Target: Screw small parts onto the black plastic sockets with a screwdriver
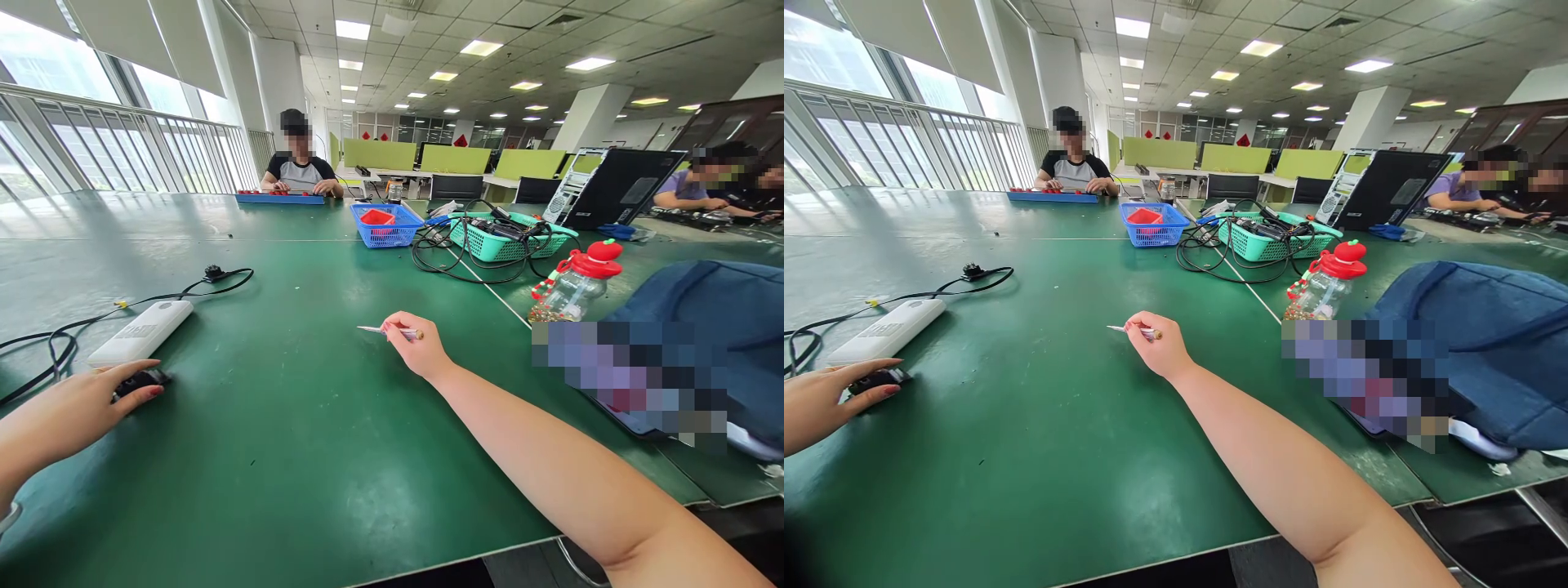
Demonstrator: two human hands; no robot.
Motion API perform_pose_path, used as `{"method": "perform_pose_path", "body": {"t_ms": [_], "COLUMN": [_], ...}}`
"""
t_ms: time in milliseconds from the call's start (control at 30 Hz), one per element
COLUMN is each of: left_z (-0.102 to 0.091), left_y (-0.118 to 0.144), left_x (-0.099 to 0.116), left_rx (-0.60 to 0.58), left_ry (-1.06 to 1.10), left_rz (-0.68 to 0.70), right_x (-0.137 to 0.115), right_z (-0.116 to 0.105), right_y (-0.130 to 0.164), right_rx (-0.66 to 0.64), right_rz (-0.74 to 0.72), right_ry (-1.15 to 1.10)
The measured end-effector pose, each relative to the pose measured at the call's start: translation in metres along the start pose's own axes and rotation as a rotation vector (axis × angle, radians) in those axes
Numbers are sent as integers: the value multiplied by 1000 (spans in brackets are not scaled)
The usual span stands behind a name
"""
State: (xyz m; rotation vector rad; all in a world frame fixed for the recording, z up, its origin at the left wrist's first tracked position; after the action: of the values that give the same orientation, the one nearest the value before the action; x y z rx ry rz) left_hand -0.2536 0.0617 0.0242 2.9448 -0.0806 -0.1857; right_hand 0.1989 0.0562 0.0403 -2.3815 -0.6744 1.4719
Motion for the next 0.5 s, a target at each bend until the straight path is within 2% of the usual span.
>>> {"method": "perform_pose_path", "body": {"t_ms": [100,167,267,400,500], "left_z": [-9,-17,-31,-38,-44], "left_y": [5,9,13,8,-4], "left_x": [14,38,111,209,267], "left_rx": [-21,-26,2,-6,52], "left_ry": [18,29,103,166,189], "left_rz": [-40,-50,165,383,517], "right_x": [1,1,-3,-19,-40], "right_z": [3,4,5,1,-4], "right_y": [-1,-1,-1,7,16], "right_rx": [-11,-15,-29,-47,-17], "right_rz": [4,-1,-10,-54,-162], "right_ry": [-8,-10,-11,47,139]}}
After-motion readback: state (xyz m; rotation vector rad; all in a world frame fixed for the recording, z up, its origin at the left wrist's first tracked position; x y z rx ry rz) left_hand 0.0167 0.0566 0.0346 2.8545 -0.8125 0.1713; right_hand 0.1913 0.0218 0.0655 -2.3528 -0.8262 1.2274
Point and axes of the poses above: each hand's wrist, its own y-axis away from the middle knuckle, its own z-axis out of the palm, x = y × z, the point moved 9 cm from there along -y, towards the middle knuckle, and after that the axes turned 11 degrees about -x, right-handed, at the moved point
